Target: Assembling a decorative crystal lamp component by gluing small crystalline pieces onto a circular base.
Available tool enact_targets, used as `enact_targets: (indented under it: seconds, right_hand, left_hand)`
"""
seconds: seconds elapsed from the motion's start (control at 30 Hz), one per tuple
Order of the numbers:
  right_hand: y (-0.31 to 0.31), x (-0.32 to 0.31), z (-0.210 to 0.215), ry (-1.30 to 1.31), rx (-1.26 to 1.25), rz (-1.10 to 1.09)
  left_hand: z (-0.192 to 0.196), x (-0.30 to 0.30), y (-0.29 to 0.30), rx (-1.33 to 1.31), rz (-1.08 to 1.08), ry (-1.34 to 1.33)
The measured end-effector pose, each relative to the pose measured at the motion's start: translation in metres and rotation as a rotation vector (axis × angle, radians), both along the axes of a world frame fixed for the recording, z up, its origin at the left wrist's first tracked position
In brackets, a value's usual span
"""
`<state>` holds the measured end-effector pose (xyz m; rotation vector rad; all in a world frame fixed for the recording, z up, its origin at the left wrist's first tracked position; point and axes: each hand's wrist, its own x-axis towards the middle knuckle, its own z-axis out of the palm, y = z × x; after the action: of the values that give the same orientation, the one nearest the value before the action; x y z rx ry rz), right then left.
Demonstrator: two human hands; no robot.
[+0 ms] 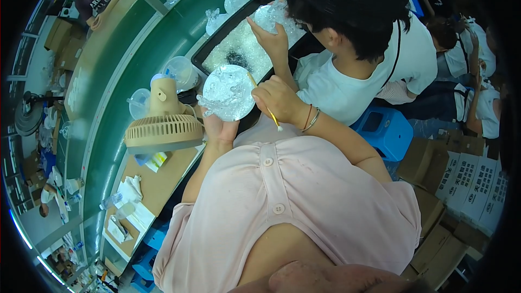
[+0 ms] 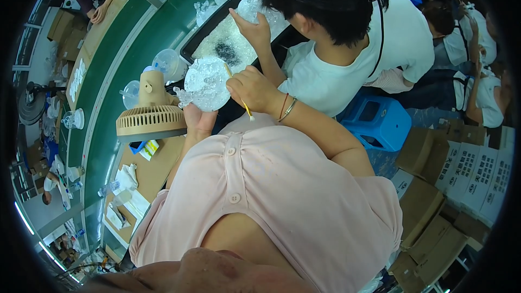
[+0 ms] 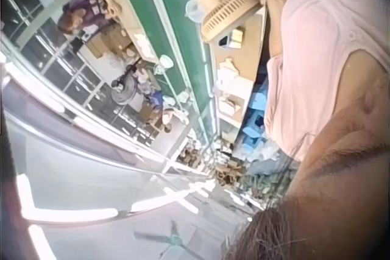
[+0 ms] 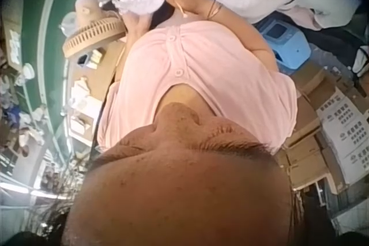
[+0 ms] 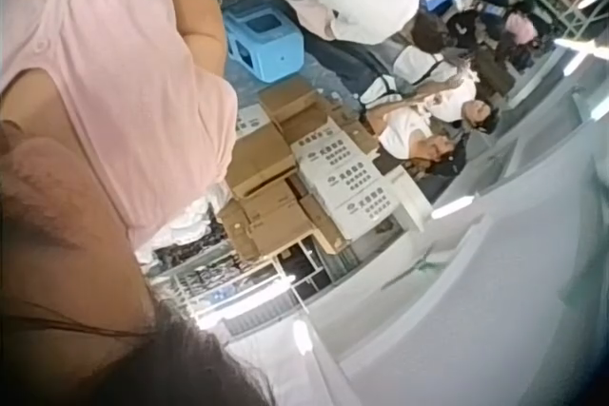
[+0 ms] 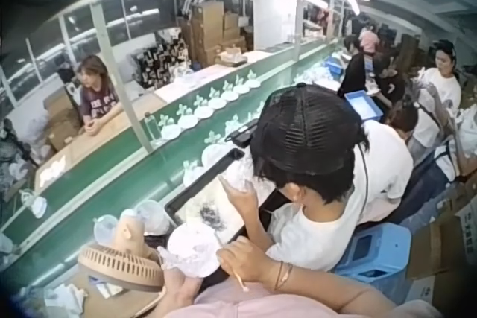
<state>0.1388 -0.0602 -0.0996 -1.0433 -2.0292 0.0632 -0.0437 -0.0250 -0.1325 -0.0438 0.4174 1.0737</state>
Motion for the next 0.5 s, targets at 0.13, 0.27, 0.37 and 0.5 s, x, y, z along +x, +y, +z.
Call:
enact_targets:
  seconds: [0.13, 0.27, 0.37, 0.5]
  right_hand:
    - [-0.010, 0.003, -0.002, -0.034, -0.034, 0.098]
    - [-0.001, 0.006, 0.002, 0.038, -0.057, 0.040]
    - [-0.017, 0.005, -0.001, 0.037, -0.133, 0.122]
    - [0.006, 0.012, -0.001, 0.071, -0.096, 0.052]
  left_hand:
    - [0.001, -0.003, 0.002, 0.023, 0.022, 0.025]
    - [0.005, -0.001, -0.007, 0.011, -0.020, -0.050]
    - [0.007, -0.008, -0.003, 0.010, -0.014, 0.045]
    - [0.011, -0.002, -0.011, -0.002, -0.047, 0.067]
